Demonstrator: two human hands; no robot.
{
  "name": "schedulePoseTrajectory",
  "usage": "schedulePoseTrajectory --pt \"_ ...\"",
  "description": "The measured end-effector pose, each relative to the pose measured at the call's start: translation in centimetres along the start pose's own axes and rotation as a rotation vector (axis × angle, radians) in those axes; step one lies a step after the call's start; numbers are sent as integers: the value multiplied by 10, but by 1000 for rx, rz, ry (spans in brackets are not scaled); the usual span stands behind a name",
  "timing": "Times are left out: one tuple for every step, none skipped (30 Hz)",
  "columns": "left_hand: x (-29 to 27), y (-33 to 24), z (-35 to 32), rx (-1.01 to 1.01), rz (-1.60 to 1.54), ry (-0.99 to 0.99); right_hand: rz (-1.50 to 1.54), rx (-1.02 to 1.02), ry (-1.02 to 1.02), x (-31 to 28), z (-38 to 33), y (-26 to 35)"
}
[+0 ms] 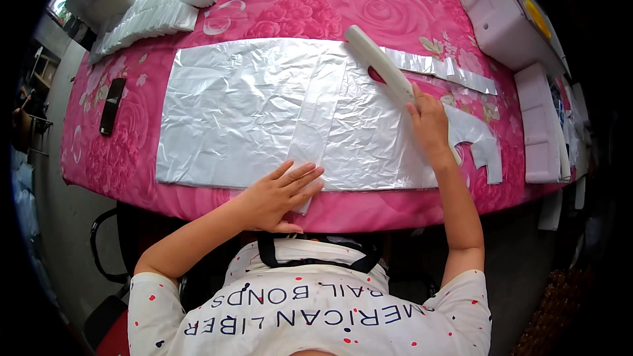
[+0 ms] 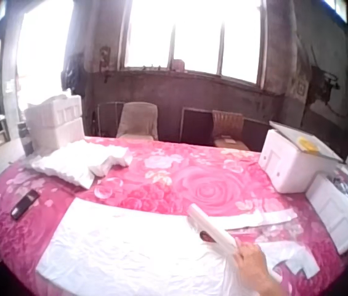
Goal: The person wraps small white rectangular items in clear plastic film on a pink floral tablecloth. They unroll the film, place an item, fold the film around it, and stack the wrapped unit. The process repeats with multiple items.
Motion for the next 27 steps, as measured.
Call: schedulePoseTrajectory --pt "-1 2 -1 40 -25 4 30 41 9 -9 1 0" --pt "1 -1 -2 75 -56 13 64 83 26 -14 -1 0" --pt "3 0 -3 39 -49 14 151 25 85 -9 -4 14" --pt "7 -2 -2 11 -44 14 231 -27 143 -6 -13 33" --pt "12 -3 1 -16 -40 18 413 -144 238 6 -32 76" --pt "17 -6 2 -55 -38 3 457 -149 360 18 -41 93" --pt "20 -13 5 -91 -36 -12 379 -260 356 24 -54 109" --pt "22 -17 5 -132 -30 -26 368 -303 365 28 -57 123" --pt "24 -21 6 -148 -22 -34 362 -323 344 32 -56 128" --pt "24 -24 7 -164 -13 -44 356 -344 323 37 -52 132" --pt "22 -25 7 -179 -2 -55 349 -365 299 40 -47 134" --pt "24 -25 6 -194 -19 -29 348 -387 257 45 -38 133" --pt "24 -25 5 -194 -8 -28 351 -405 242 50 -25 132" --pt "24 -26 6 -191 3 -26 339 -406 203 53 -9 129" --pt "24 -26 6 -189 14 -24 327 -407 164 58 6 125" --pt "23 -26 6 -176 -1 -21 320 -403 143 64 23 120" --pt "21 -26 6 -161 -15 -15 315 -397 120 70 39 115" --pt "21 -26 6 -145 -28 -9 299 -392 106 75 53 110" --pt "21 -27 6 -90 -64 -5 285 -389 97 79 66 110" --pt "21 -27 3 -34 -99 -1 309 -332 165 88 76 105" --pt "21 -27 1 24 -134 3 290 -353 123 85 78 106" --pt "18 -24 -4 31 -156 -27 274 -374 86 83 79 110" --pt "16 -21 -10 38 -177 -58 258 -395 47 81 79 113" --pt "13 -18 -13 45 -197 -88 322 -404 70 80 70 115" --pt "9 -17 -17 61 -162 -129 367 -449 156 80 56 128" --pt "7 -18 -20 84 -128 -171 406 -488 242 77 37 137" --pt "4 -19 -22 108 -96 -212 444 -524 328 76 14 145"
Point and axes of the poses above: each hand's wrist, its own z-axis towards the middle knuckle, its own x-axis out of the palm, y = z × x, the point moved 10 cm from there along z, towards the middle knuckle, and after that the axes turned 12 degrees about z, right-handed, at the moved point
